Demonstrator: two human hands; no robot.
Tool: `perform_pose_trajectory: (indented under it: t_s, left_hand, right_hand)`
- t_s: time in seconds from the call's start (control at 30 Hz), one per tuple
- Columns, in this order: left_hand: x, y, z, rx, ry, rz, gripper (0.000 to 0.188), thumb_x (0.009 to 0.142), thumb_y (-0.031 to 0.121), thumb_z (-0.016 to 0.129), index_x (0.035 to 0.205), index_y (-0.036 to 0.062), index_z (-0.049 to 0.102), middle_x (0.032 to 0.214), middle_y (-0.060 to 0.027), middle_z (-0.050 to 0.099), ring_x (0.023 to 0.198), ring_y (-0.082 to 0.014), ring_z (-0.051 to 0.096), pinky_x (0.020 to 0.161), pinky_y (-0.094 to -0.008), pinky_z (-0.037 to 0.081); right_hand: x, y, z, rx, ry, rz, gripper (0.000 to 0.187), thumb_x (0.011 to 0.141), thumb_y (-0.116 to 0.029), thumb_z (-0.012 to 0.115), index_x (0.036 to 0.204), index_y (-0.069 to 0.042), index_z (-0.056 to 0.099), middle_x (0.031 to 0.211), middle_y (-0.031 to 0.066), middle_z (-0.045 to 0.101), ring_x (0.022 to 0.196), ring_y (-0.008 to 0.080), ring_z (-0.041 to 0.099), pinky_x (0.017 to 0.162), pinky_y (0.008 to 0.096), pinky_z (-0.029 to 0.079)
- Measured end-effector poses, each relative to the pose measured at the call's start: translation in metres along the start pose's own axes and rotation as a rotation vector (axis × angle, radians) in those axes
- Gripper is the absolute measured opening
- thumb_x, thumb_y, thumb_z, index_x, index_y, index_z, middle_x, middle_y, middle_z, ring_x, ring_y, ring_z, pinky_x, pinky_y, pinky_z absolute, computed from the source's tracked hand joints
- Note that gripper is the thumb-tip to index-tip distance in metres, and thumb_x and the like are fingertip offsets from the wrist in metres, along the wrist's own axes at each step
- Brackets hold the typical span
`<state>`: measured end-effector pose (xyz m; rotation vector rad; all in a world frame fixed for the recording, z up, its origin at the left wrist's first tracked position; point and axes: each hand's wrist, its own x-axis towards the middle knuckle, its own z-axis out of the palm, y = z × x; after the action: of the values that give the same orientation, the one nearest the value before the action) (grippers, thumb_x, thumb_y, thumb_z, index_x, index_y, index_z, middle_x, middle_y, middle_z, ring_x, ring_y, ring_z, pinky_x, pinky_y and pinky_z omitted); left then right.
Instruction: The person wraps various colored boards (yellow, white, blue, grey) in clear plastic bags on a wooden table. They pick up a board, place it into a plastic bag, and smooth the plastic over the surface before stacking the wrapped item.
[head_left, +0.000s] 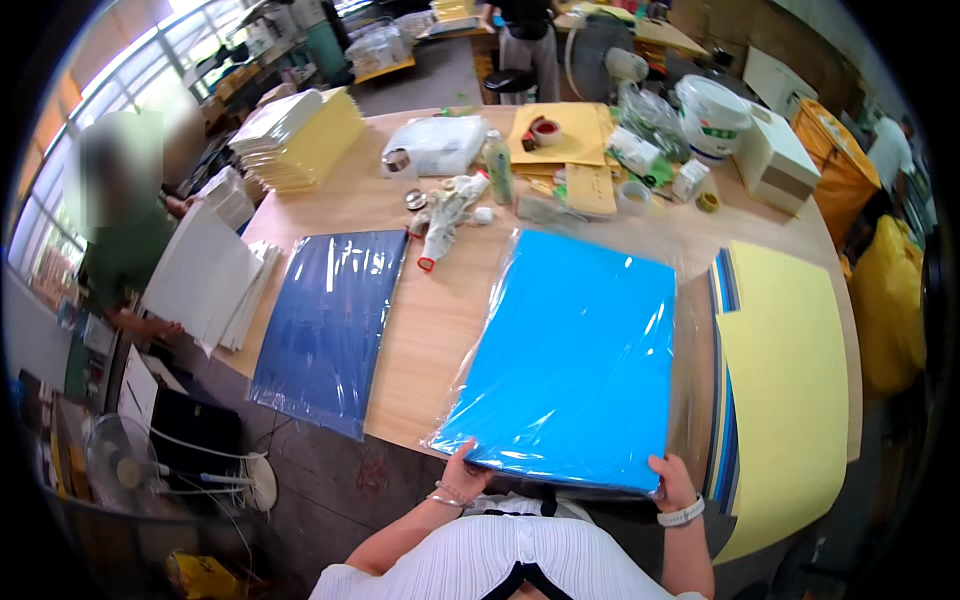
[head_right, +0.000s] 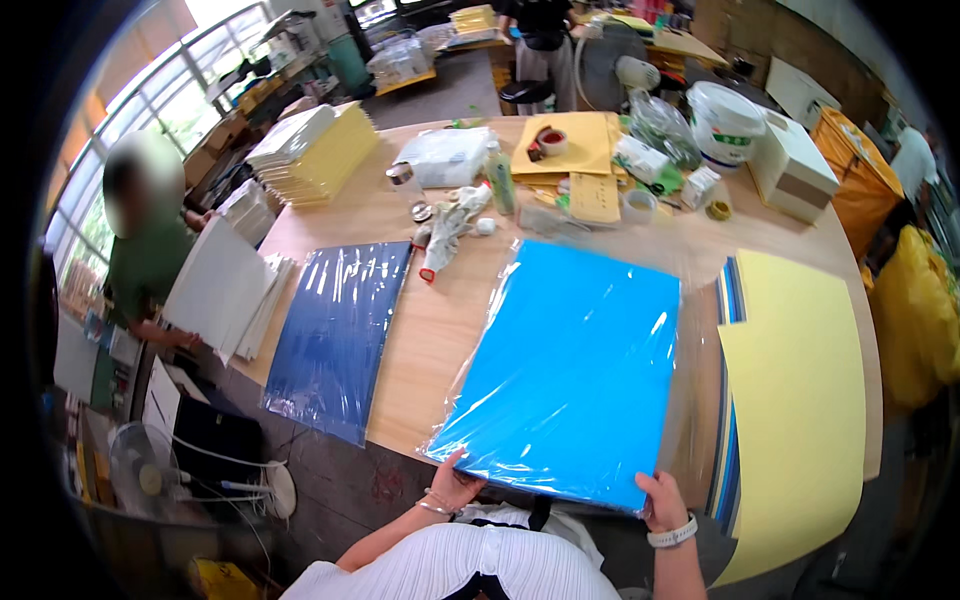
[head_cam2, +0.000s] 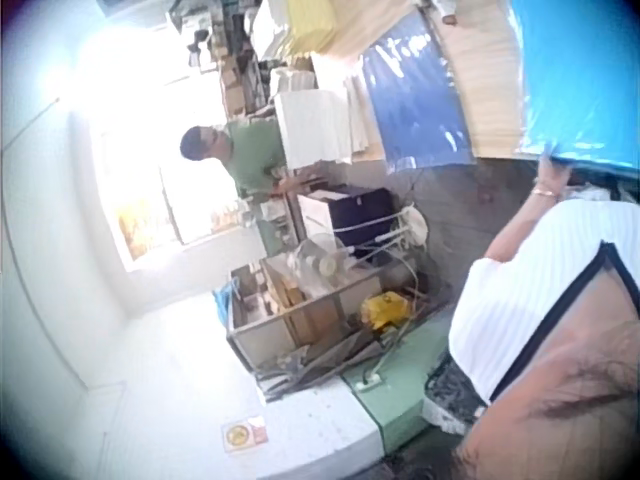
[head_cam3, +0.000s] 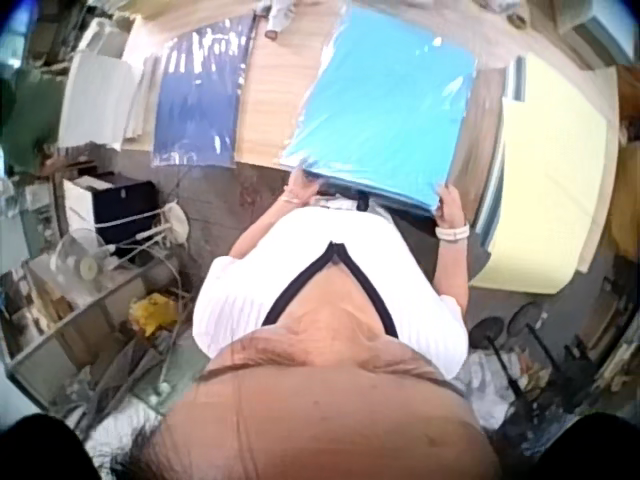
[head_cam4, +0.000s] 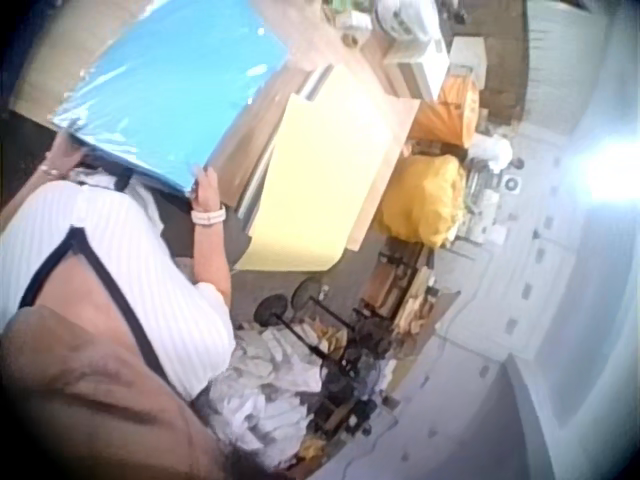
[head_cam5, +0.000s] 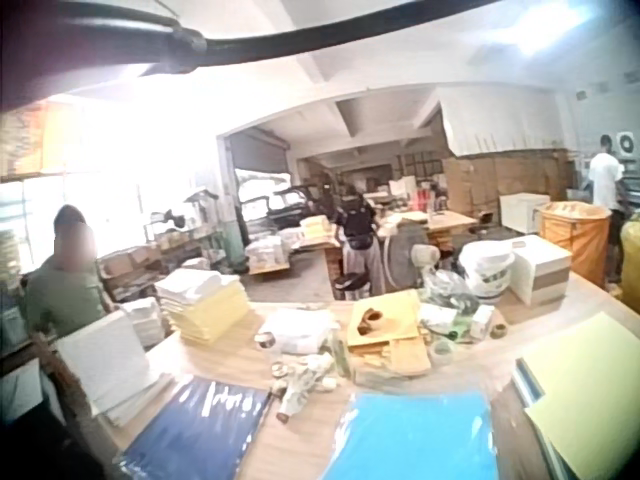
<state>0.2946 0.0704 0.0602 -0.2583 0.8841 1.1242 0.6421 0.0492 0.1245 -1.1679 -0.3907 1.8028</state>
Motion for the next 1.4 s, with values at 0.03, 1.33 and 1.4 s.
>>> perform_pose_trajectory:
  t_s: [0.03, 1.33, 1.4]
  left_hand:
    - [0.003, -0.003, -0.002, 0.015, 0.031, 0.034, 0.045, 0.075, 0.02, 0.062, 0.111, 0.0039, 0.041, 0.109, -0.0116, 0.049, 0.098, -0.0262, 0.05, 0.081, -0.0408, 0.045]
    - [-0.012, 0.45, -0.266, 0.107, 0.1, 0.628, 0.046, 0.065, 0.003, 0.059, 0.109, 0.0007, 0.045, 0.1, -0.0111, 0.051, 0.093, -0.0269, 0.049, 0.076, -0.0425, 0.045]
    - [0.013, 0.463, -0.296, 0.015, 0.11, 0.466, 0.049, 0.065, 0.005, 0.059, 0.111, 0.004, 0.042, 0.106, -0.0098, 0.048, 0.092, -0.0273, 0.049, 0.077, -0.0422, 0.043]
  right_hand:
    - [-0.002, 0.002, 0.0, -0.01, -0.006, 0.007, 0.029, 0.078, -0.015, 0.058, 0.099, 0.003, 0.051, 0.088, 0.0084, 0.06, 0.074, 0.0148, 0.059, 0.062, 0.0265, 0.049]
    - [0.338, 0.233, 0.423, -0.777, -0.109, -0.629, 0.05, 0.075, -0.041, 0.059, 0.1, 0.002, 0.054, 0.096, 0.0205, 0.058, 0.089, 0.0321, 0.057, 0.076, 0.0379, 0.044]
    - [0.341, 0.227, 0.42, -1.121, -0.056, -0.53, 0.047, 0.077, -0.042, 0.055, 0.102, -0.001, 0.053, 0.093, 0.019, 0.059, 0.086, 0.0326, 0.057, 0.074, 0.0388, 0.045]
